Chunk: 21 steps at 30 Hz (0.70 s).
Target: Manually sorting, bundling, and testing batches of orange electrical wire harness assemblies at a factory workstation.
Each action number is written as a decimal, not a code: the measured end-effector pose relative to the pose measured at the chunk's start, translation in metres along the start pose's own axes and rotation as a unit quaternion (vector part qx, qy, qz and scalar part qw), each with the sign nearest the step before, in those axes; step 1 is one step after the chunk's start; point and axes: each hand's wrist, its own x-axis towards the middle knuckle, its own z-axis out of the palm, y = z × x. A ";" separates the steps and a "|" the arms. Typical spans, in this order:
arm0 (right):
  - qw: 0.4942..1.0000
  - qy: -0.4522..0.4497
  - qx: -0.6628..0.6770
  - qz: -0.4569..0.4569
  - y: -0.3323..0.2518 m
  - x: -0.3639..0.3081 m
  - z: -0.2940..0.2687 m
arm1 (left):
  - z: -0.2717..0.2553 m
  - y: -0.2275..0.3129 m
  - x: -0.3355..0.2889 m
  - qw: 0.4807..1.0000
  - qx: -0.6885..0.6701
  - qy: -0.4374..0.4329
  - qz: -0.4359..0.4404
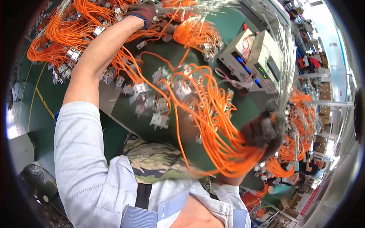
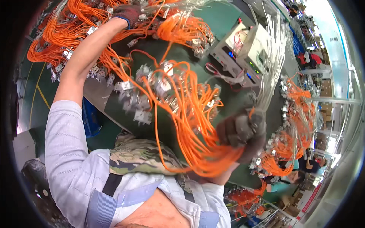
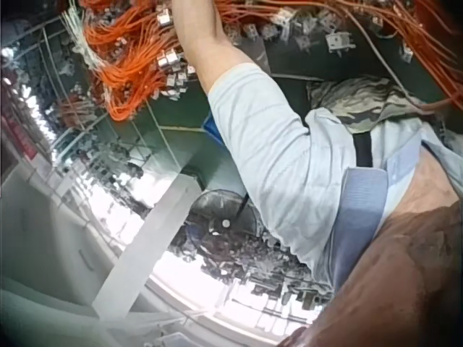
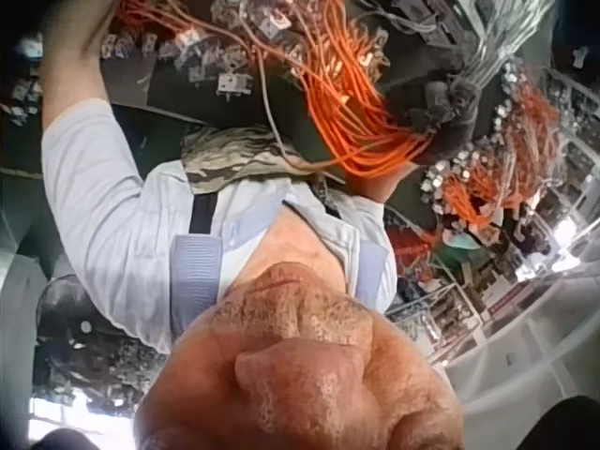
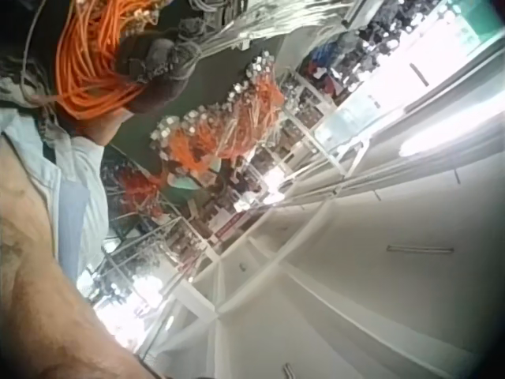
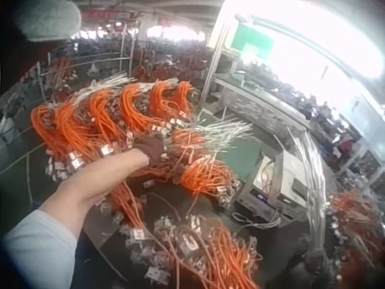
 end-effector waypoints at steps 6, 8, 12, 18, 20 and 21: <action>0.978 0.105 -0.159 -0.089 -0.002 -0.029 -0.006 | -0.019 -0.006 0.002 0.984 -0.177 -0.024 -0.021; 0.973 0.122 -0.142 -0.135 -0.023 -0.047 -0.006 | 0.002 -0.018 0.003 1.000 0.017 -0.026 0.003; 0.955 0.144 -0.074 -0.249 -0.037 -0.076 -0.025 | 0.004 -0.005 -0.002 0.998 0.058 0.026 -0.023; 0.883 0.332 -0.140 -0.300 -0.002 -0.077 -0.074 | -0.019 -0.025 -0.048 0.632 0.556 0.497 -0.211; 0.873 0.365 -0.122 -0.301 0.013 -0.085 -0.108 | -0.046 -0.007 -0.065 0.611 0.533 0.525 -0.257; 0.868 0.388 -0.096 -0.296 0.020 -0.079 -0.115 | -0.054 0.000 -0.080 0.755 0.339 0.538 -0.161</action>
